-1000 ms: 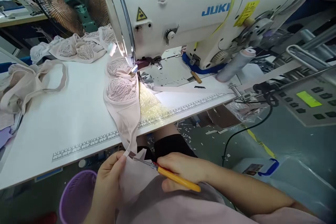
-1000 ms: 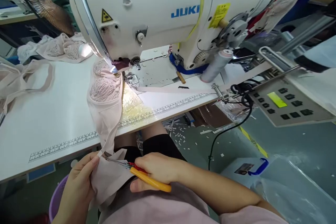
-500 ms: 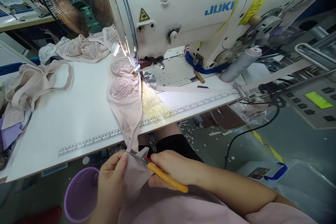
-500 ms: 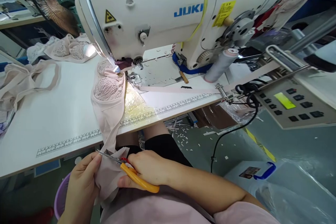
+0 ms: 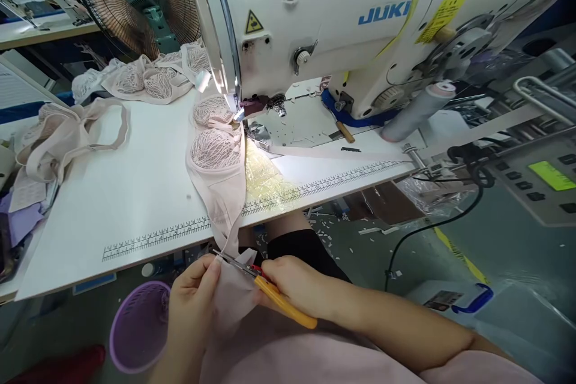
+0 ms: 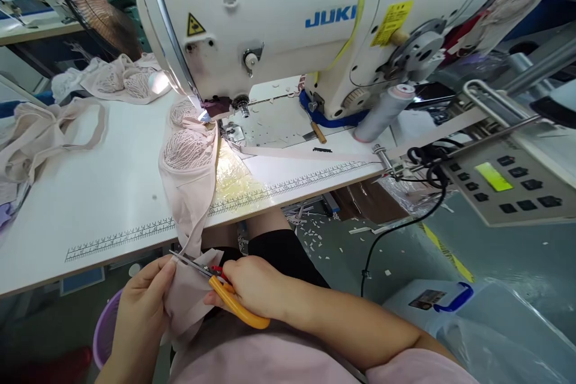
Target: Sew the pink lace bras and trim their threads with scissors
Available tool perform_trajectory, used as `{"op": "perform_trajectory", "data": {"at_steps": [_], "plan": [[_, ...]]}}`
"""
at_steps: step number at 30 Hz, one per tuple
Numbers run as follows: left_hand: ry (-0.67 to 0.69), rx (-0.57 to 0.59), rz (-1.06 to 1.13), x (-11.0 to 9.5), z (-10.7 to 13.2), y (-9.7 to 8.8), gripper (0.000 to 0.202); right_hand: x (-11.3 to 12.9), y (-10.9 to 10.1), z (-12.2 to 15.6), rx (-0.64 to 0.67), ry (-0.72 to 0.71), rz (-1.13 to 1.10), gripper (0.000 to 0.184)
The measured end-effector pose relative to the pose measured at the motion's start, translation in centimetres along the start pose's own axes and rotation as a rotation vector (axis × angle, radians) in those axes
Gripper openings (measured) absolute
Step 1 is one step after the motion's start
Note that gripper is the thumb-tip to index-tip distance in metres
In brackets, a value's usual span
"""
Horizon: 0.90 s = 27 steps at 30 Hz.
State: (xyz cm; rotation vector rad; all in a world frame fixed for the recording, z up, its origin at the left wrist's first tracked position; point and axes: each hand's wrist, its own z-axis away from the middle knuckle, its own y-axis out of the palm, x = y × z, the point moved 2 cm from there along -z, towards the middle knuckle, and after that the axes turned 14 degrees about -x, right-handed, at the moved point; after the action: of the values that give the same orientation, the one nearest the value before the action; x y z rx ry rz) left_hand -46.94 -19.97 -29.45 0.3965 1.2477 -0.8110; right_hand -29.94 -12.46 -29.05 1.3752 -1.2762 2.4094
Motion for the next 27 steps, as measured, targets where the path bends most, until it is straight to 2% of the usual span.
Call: {"op": "perform_trajectory", "data": {"at_steps": [3,6,8,10,14,18,20,24,27], "plan": [[0.206,0.077,-0.127,-1.1,0.5,0.2,0.03,-0.3,-1.1,0.1,-0.137,-0.013,-0.166,0.048],[0.459,0.283,-0.264,-2.5,1.3,1.1,0.024,-0.2,-2.3,0.2,-0.254,-0.132,-0.368,0.048],[0.606,0.422,-0.323,-3.0,1.9,1.8,0.021,0.0,-2.7,0.2,-0.264,-0.213,-0.433,0.043],[0.697,0.485,-0.359,-3.2,2.3,2.4,0.02,0.3,-2.6,-0.1,-0.212,-0.226,-0.392,0.04],[0.772,0.508,-0.471,-2.7,2.4,2.9,0.023,0.4,-2.3,-0.5,-0.052,-0.197,-0.202,0.038],[0.896,0.639,-0.702,-2.5,1.2,2.1,0.027,0.3,-3.6,0.2,-0.031,-0.302,-0.093,0.034],[0.941,0.648,-0.843,-2.4,-0.1,0.9,0.026,-0.1,-4.8,1.0,-0.079,-0.349,-0.075,0.033],[0.999,0.543,-0.988,-2.3,-1.9,-1.5,0.022,-1.3,-7.2,2.8,-0.269,-0.403,-0.072,0.027],[0.909,0.541,-1.024,-2.2,-1.8,-2.0,0.025,-2.1,-8.1,4.0,-0.368,-0.407,-0.026,0.025]]}}
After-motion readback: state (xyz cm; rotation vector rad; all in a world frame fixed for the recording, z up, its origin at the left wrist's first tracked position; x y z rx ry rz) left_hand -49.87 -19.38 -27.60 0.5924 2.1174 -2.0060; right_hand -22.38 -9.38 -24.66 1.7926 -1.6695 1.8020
